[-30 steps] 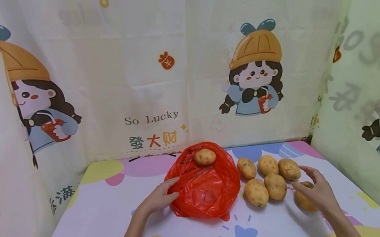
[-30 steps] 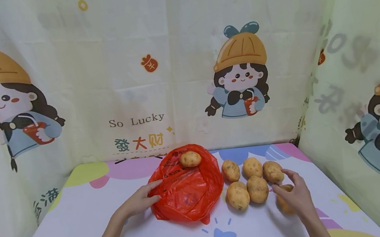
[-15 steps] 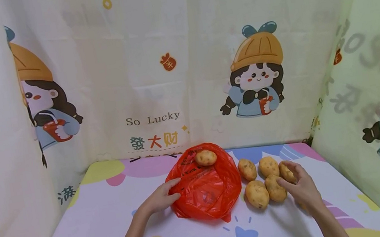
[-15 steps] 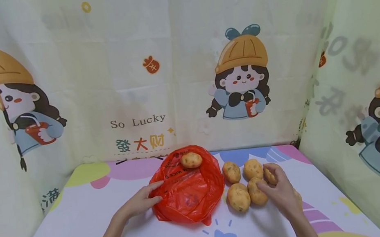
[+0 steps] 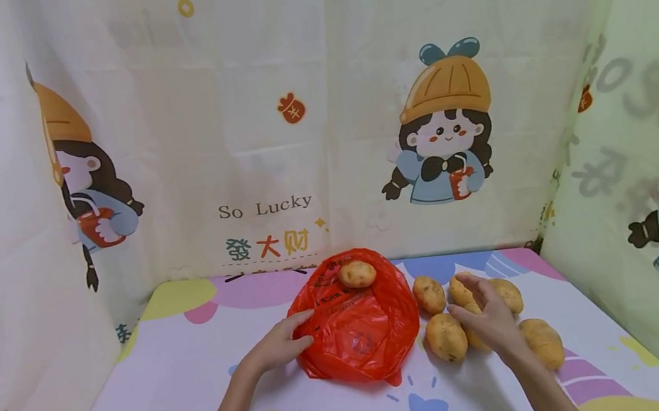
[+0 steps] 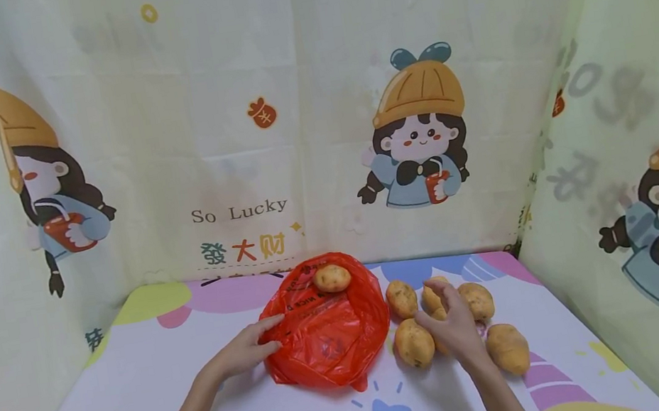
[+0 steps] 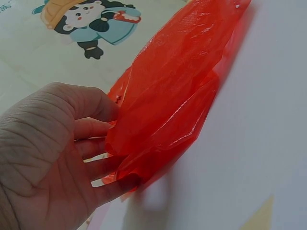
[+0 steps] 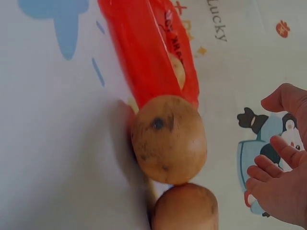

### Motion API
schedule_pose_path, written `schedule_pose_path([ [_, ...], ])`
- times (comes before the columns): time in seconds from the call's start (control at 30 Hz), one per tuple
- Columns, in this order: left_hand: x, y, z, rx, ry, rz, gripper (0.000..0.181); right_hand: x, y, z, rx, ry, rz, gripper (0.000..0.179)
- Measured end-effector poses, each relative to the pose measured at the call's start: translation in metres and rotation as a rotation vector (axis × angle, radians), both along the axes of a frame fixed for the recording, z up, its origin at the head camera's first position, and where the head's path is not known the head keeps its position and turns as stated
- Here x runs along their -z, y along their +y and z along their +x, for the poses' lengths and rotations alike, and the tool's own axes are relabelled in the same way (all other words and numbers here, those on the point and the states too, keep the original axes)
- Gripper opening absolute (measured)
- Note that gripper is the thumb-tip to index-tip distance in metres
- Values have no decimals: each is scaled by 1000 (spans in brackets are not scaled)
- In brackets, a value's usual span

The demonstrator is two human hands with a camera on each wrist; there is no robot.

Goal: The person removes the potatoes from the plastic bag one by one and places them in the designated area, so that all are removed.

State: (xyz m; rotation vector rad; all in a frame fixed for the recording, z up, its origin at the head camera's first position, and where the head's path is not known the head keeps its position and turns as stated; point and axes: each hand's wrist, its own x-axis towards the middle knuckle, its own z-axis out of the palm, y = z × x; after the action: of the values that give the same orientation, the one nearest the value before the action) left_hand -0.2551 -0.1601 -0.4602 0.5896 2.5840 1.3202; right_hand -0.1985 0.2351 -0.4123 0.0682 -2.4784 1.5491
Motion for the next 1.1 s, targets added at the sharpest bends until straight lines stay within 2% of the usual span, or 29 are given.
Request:
schedule_pose_path([
  [0.37, 2, -2, 0, 2, -2, -5, 57, -1, -36, -12, -49, 29, -14, 60],
  [1.1, 1, -1, 1, 27, 13, 6, 57, 9, -85, -34, -101, -31, -84, 62],
])
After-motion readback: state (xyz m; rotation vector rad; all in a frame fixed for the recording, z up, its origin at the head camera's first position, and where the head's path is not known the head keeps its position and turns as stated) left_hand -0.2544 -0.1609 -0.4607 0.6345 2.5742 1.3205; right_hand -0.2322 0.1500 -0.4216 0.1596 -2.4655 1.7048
